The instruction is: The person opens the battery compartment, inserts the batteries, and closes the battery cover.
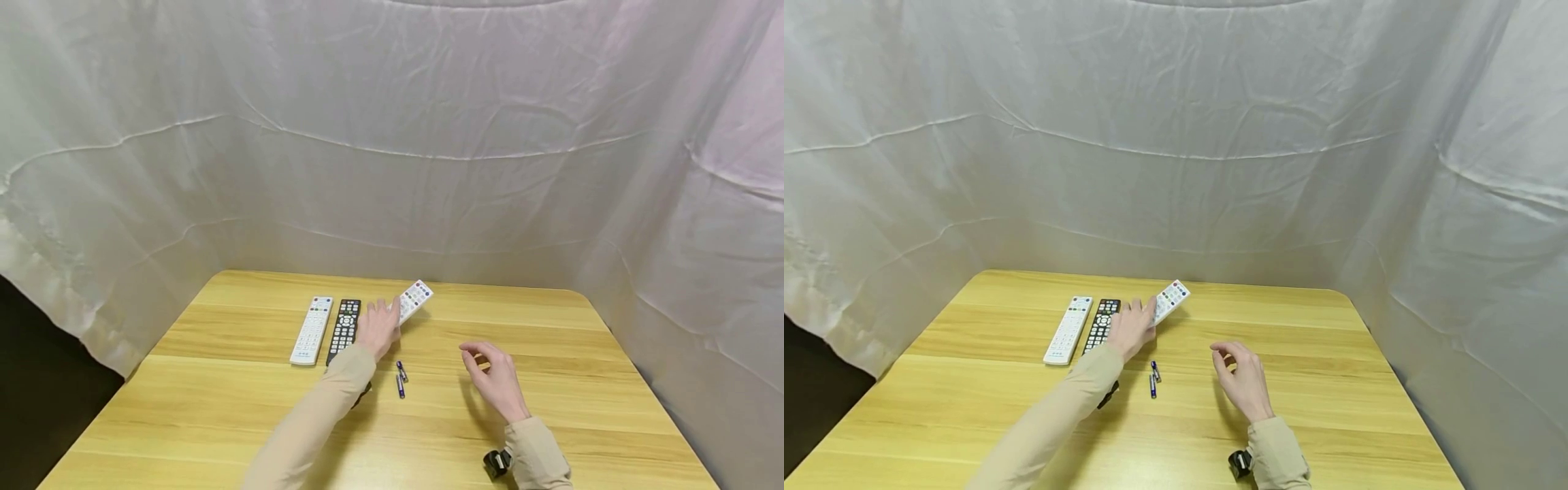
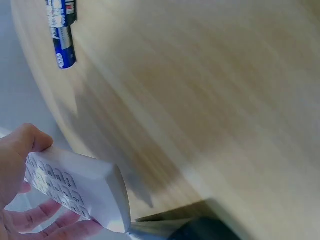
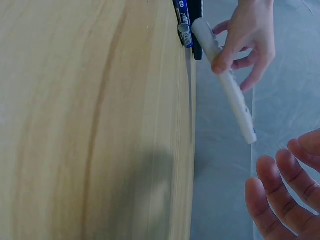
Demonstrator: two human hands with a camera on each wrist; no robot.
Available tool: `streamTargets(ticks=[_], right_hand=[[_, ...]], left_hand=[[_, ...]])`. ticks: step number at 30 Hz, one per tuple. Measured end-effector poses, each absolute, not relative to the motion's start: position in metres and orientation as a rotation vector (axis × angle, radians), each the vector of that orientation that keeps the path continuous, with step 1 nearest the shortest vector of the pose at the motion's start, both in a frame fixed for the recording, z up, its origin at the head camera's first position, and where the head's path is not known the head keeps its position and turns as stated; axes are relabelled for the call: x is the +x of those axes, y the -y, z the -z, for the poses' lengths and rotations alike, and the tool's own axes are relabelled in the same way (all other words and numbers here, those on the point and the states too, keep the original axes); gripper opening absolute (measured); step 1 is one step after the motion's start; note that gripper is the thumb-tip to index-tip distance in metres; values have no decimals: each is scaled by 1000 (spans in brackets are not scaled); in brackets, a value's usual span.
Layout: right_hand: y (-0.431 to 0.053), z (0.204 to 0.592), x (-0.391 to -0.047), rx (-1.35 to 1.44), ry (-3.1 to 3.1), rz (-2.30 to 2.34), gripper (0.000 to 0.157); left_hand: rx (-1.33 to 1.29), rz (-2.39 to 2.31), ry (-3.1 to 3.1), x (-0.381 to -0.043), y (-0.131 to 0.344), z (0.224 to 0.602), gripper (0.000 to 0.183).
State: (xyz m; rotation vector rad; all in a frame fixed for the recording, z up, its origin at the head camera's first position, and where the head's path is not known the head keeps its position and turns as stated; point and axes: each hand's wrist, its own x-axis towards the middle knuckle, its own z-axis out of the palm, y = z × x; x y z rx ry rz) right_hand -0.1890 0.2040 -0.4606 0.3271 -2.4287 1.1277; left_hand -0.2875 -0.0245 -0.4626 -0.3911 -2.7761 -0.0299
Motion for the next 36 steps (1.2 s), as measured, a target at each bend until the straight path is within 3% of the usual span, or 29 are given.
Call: streamTargets(ticks=[19, 30, 36], right_hand=[[-204, 461, -189, 332, 2432, -1121, 14], [-204, 461, -189, 337, 2433, -1123, 15], [-204, 462, -189, 338, 2432, -1127, 14]], left_hand=[[-416, 710, 2702, -273, 41, 451, 82], [-270, 1506, 2585, -263, 54, 449, 89], [-276, 1765, 2500, -260, 60, 450, 84]])
